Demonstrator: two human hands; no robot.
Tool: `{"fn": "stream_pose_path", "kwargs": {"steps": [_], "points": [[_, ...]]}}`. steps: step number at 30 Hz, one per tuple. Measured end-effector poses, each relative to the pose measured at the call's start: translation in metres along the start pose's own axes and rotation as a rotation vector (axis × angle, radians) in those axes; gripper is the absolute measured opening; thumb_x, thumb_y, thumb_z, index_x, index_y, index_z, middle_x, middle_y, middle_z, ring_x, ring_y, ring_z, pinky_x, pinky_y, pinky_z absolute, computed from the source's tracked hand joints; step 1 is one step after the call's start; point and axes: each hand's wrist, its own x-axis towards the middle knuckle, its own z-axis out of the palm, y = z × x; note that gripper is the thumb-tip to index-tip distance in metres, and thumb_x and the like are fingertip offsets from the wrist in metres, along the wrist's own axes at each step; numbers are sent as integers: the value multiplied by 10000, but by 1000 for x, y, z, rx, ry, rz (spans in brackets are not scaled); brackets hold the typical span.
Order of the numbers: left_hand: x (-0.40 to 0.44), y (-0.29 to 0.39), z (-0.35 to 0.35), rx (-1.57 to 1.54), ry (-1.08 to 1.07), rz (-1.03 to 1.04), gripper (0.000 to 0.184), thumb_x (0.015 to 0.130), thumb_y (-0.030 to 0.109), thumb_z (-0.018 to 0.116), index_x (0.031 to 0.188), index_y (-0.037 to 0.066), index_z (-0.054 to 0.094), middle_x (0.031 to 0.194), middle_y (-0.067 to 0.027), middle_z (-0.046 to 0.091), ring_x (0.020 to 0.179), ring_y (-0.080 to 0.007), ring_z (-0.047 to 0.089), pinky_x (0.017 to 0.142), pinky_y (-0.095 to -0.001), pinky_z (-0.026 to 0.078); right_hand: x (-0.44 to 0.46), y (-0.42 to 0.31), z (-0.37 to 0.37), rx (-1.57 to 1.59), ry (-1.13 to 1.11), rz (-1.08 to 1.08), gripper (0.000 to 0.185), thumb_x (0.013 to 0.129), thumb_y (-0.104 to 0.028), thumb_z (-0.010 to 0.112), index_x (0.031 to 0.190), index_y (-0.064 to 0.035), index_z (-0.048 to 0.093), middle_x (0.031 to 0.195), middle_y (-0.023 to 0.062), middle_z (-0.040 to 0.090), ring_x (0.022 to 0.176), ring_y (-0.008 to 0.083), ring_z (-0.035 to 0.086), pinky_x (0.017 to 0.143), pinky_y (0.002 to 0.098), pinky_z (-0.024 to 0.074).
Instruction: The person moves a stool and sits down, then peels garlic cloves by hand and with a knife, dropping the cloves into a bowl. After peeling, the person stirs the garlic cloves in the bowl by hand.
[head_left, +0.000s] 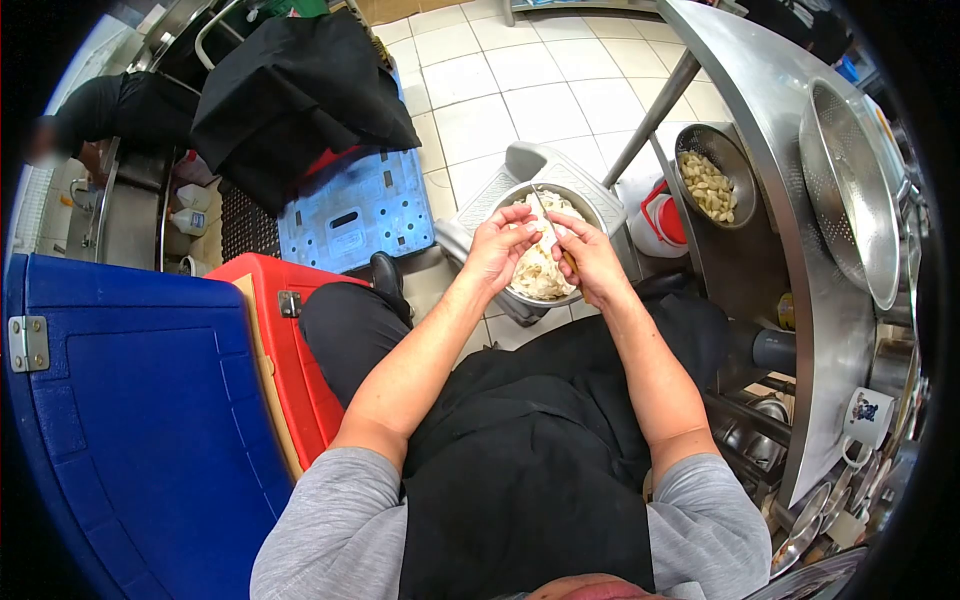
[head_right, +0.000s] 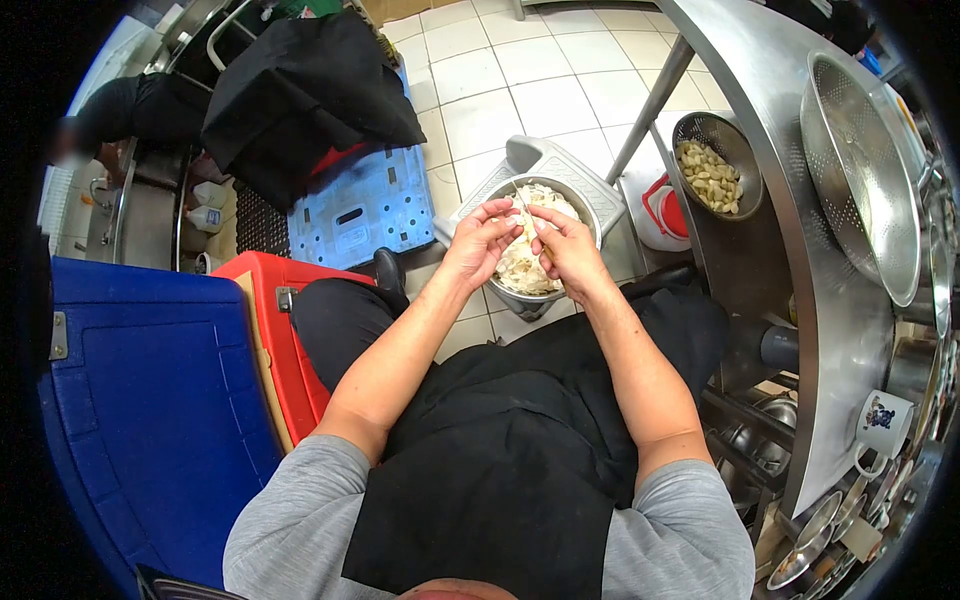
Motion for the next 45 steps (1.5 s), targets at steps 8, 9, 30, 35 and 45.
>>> {"fn": "stream_pose_path", "kwargs": {"steps": [8,9,30,35,45], "points": [[1,4,-1,-21,31,-6,248,845,-19,639,1062,16,525,1017,-112,604,922,-184,611,867,-305,536,-4,-5,-1,-151,-88,16,345,975,-164,500,1313,-108,538,690,-11,554,444,25,422,372,173,304],[0,4,0,-16,22,-2,243,847,-12,641,1058,21,523,1013,-111,606,922,-180,611,863,-304,535,-4,-5,-1,-151,-89,16,345,975,-164,500,1313,-108,538,690,-11,554,444,25,422,372,173,304],[1,-1,0,196,45,124,230,818,-41,671,999,15,540,999,-92,602,915,-174,615,846,-311,543,-4,-3,2,-143,-18,-13,324,968,-165,518,1275,-77,572,695,-30,542,486,23,420,414,175,322],[3,-3,0,228,56,163,220,800,-53,679,979,-10,560,927,-70,594,822,-154,626,787,-271,563,-2,-1,0,-27,-49,13,336,968,-159,517,1290,-68,550,701,-17,540,493,33,428,400,174,314],[1,0,0,252,13,106,244,821,-26,672,1036,-23,556,967,-81,596,849,-164,618,811,-283,543,-5,-4,0,69,-74,42,334,972,-173,521,1283,-53,542,696,-7,540,492,42,438,389,171,316]]}}
